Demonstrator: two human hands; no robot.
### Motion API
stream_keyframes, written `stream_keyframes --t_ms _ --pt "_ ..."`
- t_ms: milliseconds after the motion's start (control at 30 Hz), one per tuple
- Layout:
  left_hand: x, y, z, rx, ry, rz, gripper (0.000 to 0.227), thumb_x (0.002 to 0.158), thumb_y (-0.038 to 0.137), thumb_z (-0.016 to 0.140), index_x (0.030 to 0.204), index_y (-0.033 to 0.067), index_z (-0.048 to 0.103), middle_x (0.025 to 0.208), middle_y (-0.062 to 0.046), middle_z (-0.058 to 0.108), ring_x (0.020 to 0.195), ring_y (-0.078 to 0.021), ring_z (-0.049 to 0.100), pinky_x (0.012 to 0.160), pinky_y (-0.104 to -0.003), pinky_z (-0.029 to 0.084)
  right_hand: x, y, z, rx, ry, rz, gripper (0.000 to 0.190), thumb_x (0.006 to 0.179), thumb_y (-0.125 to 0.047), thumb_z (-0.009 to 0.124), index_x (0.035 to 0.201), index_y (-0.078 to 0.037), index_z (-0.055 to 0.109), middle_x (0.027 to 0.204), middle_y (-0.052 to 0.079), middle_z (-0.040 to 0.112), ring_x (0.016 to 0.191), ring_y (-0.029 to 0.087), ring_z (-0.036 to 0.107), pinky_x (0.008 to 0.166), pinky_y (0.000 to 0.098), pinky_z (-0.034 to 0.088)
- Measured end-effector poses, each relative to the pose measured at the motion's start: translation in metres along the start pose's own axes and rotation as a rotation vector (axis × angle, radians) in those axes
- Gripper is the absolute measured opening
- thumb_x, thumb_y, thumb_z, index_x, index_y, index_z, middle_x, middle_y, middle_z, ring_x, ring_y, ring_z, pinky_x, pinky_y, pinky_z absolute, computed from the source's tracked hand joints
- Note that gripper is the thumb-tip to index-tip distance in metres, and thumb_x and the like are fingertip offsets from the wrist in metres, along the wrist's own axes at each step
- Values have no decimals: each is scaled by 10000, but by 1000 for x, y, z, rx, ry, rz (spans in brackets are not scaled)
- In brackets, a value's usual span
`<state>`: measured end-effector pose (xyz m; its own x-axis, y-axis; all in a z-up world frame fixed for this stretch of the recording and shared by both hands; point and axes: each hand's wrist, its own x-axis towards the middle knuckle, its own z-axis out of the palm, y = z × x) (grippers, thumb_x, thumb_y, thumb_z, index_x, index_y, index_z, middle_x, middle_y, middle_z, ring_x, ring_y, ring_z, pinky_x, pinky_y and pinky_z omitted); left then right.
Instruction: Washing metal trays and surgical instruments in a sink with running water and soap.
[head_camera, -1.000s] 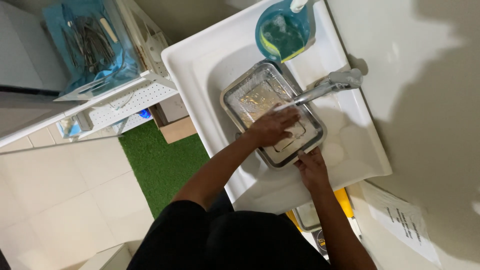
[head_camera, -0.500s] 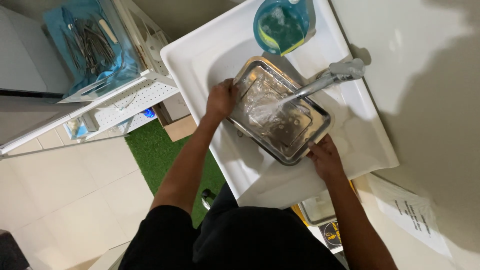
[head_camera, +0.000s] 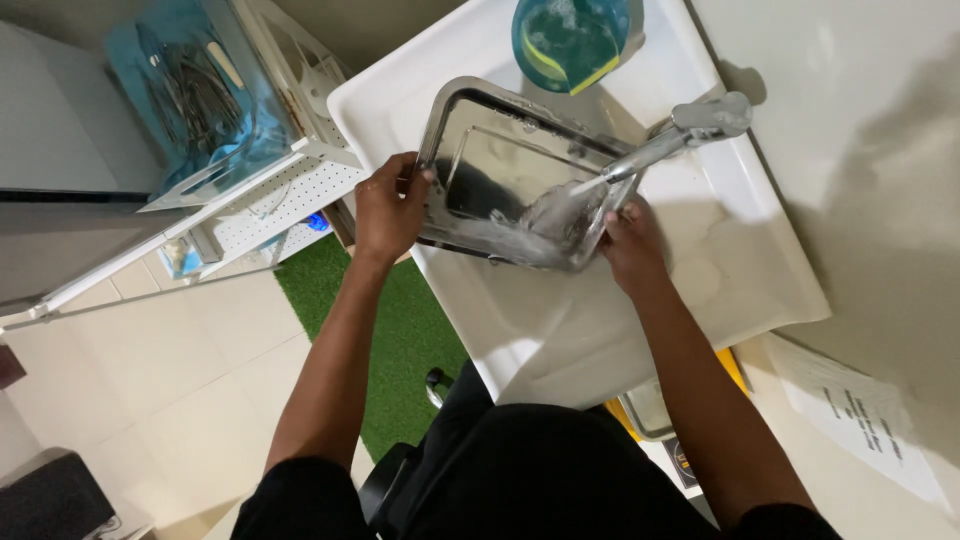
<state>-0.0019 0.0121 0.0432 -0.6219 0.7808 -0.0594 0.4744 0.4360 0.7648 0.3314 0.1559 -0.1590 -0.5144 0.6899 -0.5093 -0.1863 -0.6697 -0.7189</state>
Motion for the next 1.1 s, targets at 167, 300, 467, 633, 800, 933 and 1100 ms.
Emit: stream_keyframes --t_ms 167,300,467,633,800,933,1100 --pt "-6 -10 -4 -54 -34 -22 278 992 192 695 1197 6 708 931 -111 784 809 -155 763 705 -312 627 12 -9 22 -11 -1 52 282 1049 -177 537 1323 -117 513 1201 27 622 1101 178 620 917 395 560" --pt "-2 -12 -2 -65 -13 -67 299 1007 181 694 1232 -16 692 920 -119 779 807 -149 744 721 -321 602 7 -21 29 -111 40 126 240 1027 -206 551 1248 -114 529 1136 33 634 1001 161 642 841 375 566" --pt "10 -43 19 7 13 -112 331 1010 218 674 1245 -12 703 917 -126 772 756 -174 713 709 -333 586 -13 -19 3 -260 61 151 232 1042 -168 601 1256 -92 554 1063 33 629 912 159 621 778 356 542" --pt "18 -41 35 73 -204 -417 389 1048 301 554 1348 68 638 919 -140 758 705 -266 710 688 -381 609 -49 -48 13 -203 55 103 330 973 -108 593 1299 -113 548 1104 7 676 957 132 661 799 337 578" --pt "20 -69 53 69 -57 -49 388 1005 255 685 1274 -25 698 1031 -203 769 915 -261 760 872 -384 590 -58 -46 1 -216 39 176 308 1023 -159 588 1315 -58 590 1105 18 676 951 129 659 819 347 588" --pt "9 -33 21 86 -62 -26 373 992 249 709 1240 -29 704 981 -178 773 856 -227 764 817 -356 600 -43 -32 2 -185 -20 155 291 1054 -160 606 1313 -29 597 1051 55 672 841 177 632 696 365 533" --pt "-14 38 -25 26 -58 -209 321 908 194 704 1167 8 744 845 -133 791 693 -172 741 691 -315 592 -17 -11 11 -223 8 238 328 1015 -173 585 1329 -82 590 1028 -8 665 863 107 626 737 291 552"
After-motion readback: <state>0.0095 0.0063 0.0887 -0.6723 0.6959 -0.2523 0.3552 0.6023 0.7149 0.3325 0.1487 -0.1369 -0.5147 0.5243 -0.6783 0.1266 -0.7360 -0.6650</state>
